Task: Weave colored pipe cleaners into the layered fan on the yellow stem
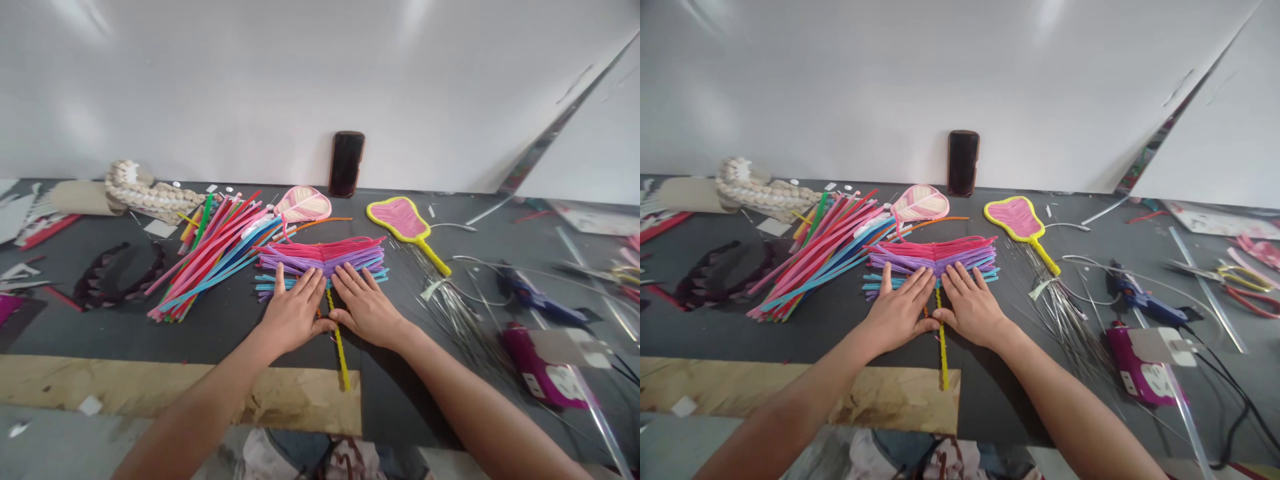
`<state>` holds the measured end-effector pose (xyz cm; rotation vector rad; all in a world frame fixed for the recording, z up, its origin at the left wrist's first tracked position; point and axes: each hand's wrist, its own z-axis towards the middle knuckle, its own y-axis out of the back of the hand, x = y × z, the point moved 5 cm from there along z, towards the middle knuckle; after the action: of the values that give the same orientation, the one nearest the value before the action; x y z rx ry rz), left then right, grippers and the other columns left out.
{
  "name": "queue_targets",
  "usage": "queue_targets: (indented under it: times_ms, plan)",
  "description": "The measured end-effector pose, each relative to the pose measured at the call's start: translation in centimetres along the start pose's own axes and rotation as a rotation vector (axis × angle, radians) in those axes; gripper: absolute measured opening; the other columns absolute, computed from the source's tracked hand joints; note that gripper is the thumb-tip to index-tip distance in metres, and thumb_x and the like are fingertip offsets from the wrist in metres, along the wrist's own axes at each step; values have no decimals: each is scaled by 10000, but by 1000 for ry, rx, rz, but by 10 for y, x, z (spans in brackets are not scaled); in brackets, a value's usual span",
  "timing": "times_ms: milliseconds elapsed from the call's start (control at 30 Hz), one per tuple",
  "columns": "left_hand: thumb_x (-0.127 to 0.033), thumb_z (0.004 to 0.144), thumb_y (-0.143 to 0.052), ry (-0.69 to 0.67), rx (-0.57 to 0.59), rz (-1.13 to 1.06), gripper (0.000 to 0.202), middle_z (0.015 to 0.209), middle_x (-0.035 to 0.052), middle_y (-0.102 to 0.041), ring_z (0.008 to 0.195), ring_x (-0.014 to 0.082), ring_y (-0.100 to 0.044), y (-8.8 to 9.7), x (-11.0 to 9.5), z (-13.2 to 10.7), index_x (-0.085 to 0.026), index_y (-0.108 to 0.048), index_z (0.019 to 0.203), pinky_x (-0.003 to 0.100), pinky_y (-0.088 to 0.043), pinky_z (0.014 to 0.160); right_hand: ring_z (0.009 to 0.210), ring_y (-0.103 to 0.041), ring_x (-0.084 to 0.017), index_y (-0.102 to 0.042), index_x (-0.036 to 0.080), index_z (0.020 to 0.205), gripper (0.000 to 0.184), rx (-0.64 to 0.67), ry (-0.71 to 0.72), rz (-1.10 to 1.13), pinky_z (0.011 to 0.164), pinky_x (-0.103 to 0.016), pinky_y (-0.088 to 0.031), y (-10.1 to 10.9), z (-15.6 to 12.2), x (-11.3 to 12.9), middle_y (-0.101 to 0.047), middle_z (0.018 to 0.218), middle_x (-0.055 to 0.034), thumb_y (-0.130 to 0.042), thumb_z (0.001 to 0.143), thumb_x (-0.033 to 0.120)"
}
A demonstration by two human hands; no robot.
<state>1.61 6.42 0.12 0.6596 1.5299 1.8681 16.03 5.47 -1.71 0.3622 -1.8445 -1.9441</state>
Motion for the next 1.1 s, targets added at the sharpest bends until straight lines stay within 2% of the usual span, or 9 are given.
queue_targets:
  times_ms: [133,233,333,400,533,600,867,1000,1100]
  plan:
    - [-627,947,-313,-15,-54,-32,657,1406,162,-537,1306,275,-498,6,1,3,-144,-544,1328,630,106,1154,1432,-305,-309,-473,87,1406,599,-70,11,47,1140,-541,-275,2,2,-1,-427,1497,-153,-404,967,489]
    - [-458,993,-396,-11,-226,-63,390,1249,81,-674,1219,233,-576,25,11,5,-219,-638,1184,590,66,1169,1322,-466,-294,-607,132,1262,449,-276,22,192,1076,-519,-364,14,3,-8,-589,1353,-144,-349,995,385]
    - [-295,982,-451,158,-509,-48,243,1086,41,-736,1137,199,-622,49,43,-4,-229,-674,1054,517,-91,1170,1007,-632,-229,-683,205,979,358,-539,-31,432,915,-412,-471,29,0,-26,-721,989,-94,-349,997,333]
    - [-247,958,-462,297,-646,-6,226,1025,50,-736,1089,200,-631,60,71,-15,-218,-679,1015,469,-229,1122,807,-621,-207,-645,213,823,396,-697,-152,561,800,-381,-481,33,-4,-45,-680,801,-67,-321,1001,354]
    - [-200,914,-413,545,-667,68,279,1014,110,-708,1043,235,-611,60,120,-34,-172,-672,1011,410,-399,976,735,-579,-191,-585,202,781,438,-931,-408,675,738,-355,-467,32,-12,-74,-615,747,-52,-270,1005,409]
    - [-157,887,-391,562,-651,82,300,991,127,-702,1017,254,-608,55,129,-38,-158,-666,1007,424,-418,944,723,-569,-176,-581,201,793,444,-993,-456,697,732,-338,-464,31,-14,-81,-614,757,-42,-262,1003,428]
    - [-88,786,-442,600,-533,167,324,992,84,-708,1031,259,-612,38,109,-44,-201,-681,974,414,-416,946,700,-555,-166,-594,206,756,452,-1039,-518,880,730,-312,-448,27,-14,-83,-591,701,-17,-301,970,475]
    - [-91,779,-423,685,-543,210,385,1066,128,-680,1081,289,-581,41,95,-65,-161,-644,1086,443,-397,966,702,-557,-167,-591,208,748,455,-1041,-497,936,723,-304,-442,29,-16,-83,-585,688,-18,-288,965,469]
    - [-96,778,-412,718,-558,230,365,1034,136,-677,1064,288,-584,45,78,-82,-154,-647,1051,438,-403,953,678,-557,-161,-588,208,746,452,-1054,-510,957,704,-293,-438,34,-18,-88,-589,683,-16,-287,960,469]
